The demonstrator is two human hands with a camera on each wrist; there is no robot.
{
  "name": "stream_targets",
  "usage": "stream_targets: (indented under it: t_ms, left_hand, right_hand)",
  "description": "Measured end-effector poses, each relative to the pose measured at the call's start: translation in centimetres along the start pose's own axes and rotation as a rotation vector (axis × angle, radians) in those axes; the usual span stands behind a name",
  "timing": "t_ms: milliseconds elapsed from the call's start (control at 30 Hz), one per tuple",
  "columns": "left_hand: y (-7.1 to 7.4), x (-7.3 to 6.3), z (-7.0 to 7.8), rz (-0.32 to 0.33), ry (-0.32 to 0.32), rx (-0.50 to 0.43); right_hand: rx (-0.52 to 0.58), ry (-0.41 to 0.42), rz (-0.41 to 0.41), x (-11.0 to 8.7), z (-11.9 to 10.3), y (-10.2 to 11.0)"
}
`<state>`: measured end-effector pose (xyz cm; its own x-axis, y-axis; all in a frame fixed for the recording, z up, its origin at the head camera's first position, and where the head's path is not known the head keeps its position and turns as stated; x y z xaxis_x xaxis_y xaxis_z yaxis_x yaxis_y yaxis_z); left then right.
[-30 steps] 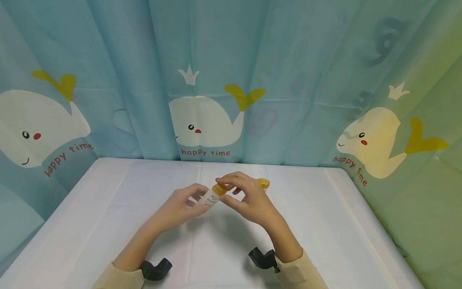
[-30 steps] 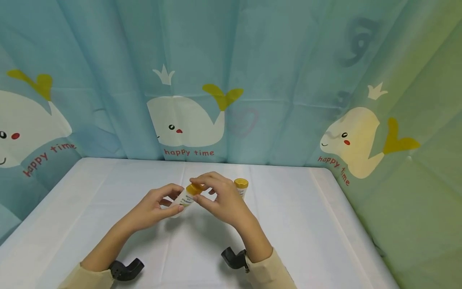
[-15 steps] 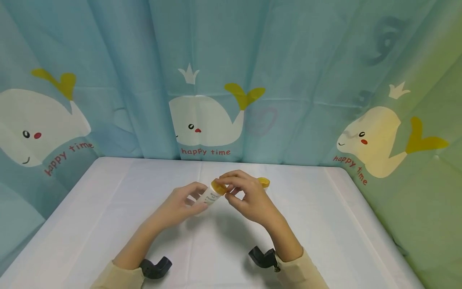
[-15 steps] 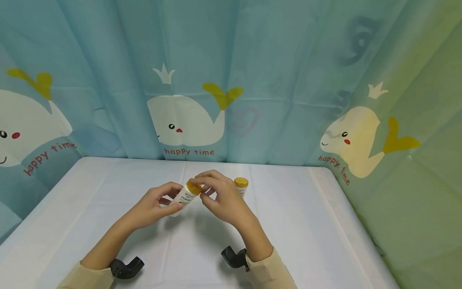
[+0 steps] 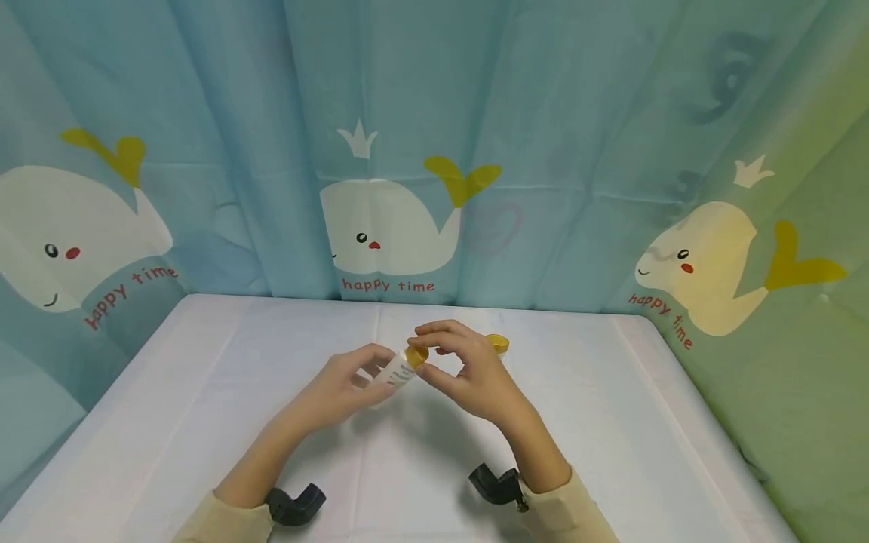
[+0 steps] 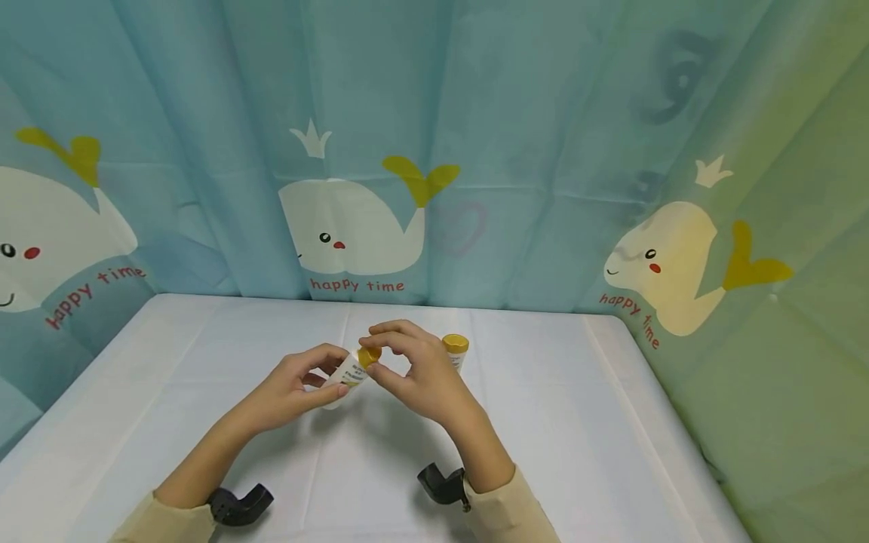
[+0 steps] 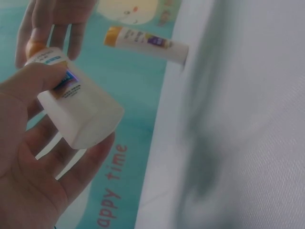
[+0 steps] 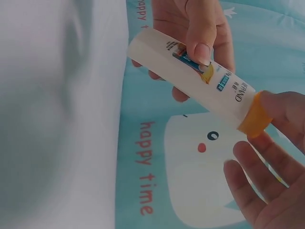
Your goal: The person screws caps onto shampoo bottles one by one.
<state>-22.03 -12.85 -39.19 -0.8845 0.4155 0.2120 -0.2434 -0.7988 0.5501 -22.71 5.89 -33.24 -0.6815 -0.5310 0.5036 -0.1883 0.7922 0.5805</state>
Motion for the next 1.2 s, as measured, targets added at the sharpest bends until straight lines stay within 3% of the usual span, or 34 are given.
stream_targets:
  t_ms: [467, 933, 1200]
  left_hand:
    - [0.0, 0.0, 0.6, -0.001, -0.042, 0.011]
    - [0.4, -0.1, 0.0, 0.029, 0.016, -0.008]
    - [0.1, -0.2, -0.4, -0.053, 0.031, -0.102]
  right_hand:
    - [0.017, 0.008, 0.0, 0.0, 0.1, -0.4]
    - [0.055, 0.011, 0.015, -0.1, -0.1, -0.4]
    - [0.117, 0.012, -0.039, -0.1, 0.1, 0.1]
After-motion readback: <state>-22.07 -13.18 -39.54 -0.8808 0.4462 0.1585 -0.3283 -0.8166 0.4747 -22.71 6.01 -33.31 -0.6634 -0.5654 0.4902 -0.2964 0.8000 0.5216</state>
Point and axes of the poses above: each hand's wrist, its own x-axis towards the middle knuckle, its own y-axis out of the back of the hand, z = x × y, the point moved 6 cm from there along x, towards the middle knuckle, and after that the axes turned 3 degrees about -y, right-handed, at the moved point
